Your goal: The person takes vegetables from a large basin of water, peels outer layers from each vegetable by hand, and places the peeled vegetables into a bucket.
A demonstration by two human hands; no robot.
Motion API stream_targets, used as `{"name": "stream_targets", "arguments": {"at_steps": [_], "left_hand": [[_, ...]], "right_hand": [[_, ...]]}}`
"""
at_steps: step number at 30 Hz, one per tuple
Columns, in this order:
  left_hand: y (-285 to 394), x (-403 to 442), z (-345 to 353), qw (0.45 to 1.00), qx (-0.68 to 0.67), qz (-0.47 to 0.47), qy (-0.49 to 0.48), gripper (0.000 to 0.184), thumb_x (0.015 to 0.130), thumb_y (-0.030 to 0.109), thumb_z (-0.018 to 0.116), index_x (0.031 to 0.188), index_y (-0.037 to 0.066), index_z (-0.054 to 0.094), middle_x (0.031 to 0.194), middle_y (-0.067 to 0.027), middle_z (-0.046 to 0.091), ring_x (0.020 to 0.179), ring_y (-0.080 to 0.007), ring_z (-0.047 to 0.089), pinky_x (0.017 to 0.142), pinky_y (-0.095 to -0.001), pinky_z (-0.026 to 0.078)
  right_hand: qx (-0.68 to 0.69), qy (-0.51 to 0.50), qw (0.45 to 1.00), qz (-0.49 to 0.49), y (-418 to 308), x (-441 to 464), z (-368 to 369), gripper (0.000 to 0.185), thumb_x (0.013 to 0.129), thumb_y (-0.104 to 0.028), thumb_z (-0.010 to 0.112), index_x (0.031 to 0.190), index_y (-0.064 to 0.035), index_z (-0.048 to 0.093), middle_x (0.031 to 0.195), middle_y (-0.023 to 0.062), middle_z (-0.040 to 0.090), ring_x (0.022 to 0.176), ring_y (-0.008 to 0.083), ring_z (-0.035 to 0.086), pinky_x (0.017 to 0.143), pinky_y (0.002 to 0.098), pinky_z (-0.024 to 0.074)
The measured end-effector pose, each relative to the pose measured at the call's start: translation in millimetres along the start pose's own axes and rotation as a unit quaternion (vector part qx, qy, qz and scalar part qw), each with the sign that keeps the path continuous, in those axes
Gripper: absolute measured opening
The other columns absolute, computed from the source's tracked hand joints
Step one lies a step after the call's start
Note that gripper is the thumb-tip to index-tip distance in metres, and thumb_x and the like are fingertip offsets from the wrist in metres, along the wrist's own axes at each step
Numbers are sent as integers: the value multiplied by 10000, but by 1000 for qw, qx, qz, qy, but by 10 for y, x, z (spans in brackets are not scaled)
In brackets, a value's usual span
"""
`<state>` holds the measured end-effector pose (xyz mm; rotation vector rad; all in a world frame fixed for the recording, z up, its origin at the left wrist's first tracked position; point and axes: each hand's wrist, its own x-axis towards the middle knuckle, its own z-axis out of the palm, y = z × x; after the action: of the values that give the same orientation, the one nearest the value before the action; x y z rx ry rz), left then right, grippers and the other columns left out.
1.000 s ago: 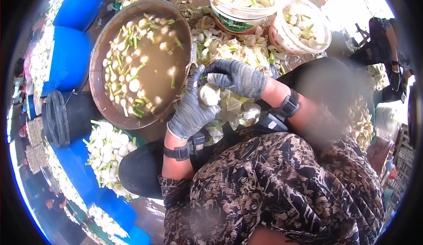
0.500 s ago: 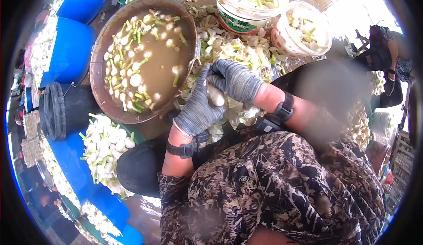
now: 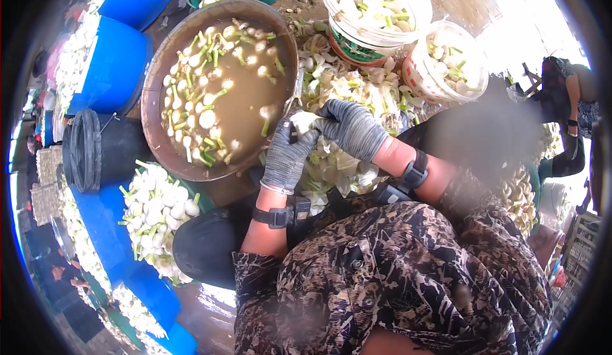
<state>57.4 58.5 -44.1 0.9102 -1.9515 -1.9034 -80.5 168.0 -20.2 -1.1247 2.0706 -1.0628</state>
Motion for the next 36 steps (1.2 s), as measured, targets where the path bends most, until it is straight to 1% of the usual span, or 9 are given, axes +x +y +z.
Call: {"name": "stream_targets", "arguments": {"at_steps": [10, 13, 17, 18, 23, 27, 29, 31, 36], "left_hand": [[-19, 106, 103, 989, -21, 121, -82, 456, 939, 110, 566, 1372, 21, 457, 1277, -98, 567, 1114, -176, 578, 954, -286, 483], [-11, 101, 81, 947, -281, 18, -157, 567, 985, 375, 548, 1395, 2, 426, 1286, -118, 572, 1141, -175, 566, 972, -302, 467], [-232, 279, -10, 955, -287, -6, -76, 547, 924, 241, 643, 1402, 72, 440, 1341, -153, 540, 1241, -374, 519, 1038, -486, 455], [-210, 283, 39, 931, -359, -4, -72, 524, 948, 289, 630, 1359, 14, 454, 1164, -69, 591, 1052, -170, 583, 908, -328, 512], [-61, 270, 132, 938, -345, -1, -13, 493, 941, 199, 628, 1364, 25, 445, 1200, -80, 574, 1062, -180, 584, 906, -327, 510], [-179, 340, 112, 964, -266, 14, -23, 418, 953, 125, 580, 1344, 29, 467, 1222, -93, 577, 1113, -182, 576, 957, -326, 483], [-234, 374, 11, 938, 260, 227, -35, 507, 932, 125, 625, 1385, 28, 421, 1315, -98, 546, 1172, -195, 563, 1021, -325, 462], [-241, 315, 55, 986, -159, 27, -35, 545, 893, 52, 650, 1385, 22, 418, 1327, -104, 538, 1173, -175, 562, 1028, -282, 447], [-43, 247, 54, 858, 443, 259, 18, 477, 917, 149, 631, 1347, 24, 468, 1283, -107, 570, 1223, -202, 525, 1068, -303, 413]], "right_hand": [[247, 40, 946, 206, 392, 302, -413, 320, 927, -257, 650, 1012, 51, 632, 761, 70, 641, 740, 197, 660, 707, 368, 527], [-17, 68, 988, 139, 587, 409, -660, 254, 925, -196, 644, 1084, 1, 622, 872, 104, 665, 718, 126, 601, 657, 290, 550], [-209, 85, 974, 7, 319, 158, -580, 679, 840, -452, 695, 1324, -18, 498, 1192, 257, 611, 1110, 401, 586, 980, 441, 452], [-125, 48, 991, -4, 283, 132, -562, 680, 849, -473, 685, 1312, -8, 508, 1176, 260, 618, 1116, 406, 585, 978, 446, 455], [-48, -57, 995, -73, 26, 145, -393, 707, 701, -393, 820, 1264, -54, 561, 1069, 198, 652, 1013, 377, 629, 880, 416, 502], [-2, -14, 994, -109, 100, 205, -293, 401, 769, -282, 764, 1093, -84, 636, 933, 162, 658, 888, 363, 639, 781, 418, 511], [1, -16, 991, -134, 145, 236, -294, 294, 797, -240, 739, 1028, -81, 650, 896, 153, 658, 850, 359, 641, 750, 417, 512], [64, 23, 993, -95, 164, 246, -293, 180, 817, -173, 709, 953, -70, 651, 861, 160, 652, 809, 372, 633, 716, 420, 510], [366, 71, 917, 143, 232, 305, -353, 199, 907, -146, 671, 1001, 9, 589, 785, 8, 625, 636, 100, 578, 577, 242, 494]]}}
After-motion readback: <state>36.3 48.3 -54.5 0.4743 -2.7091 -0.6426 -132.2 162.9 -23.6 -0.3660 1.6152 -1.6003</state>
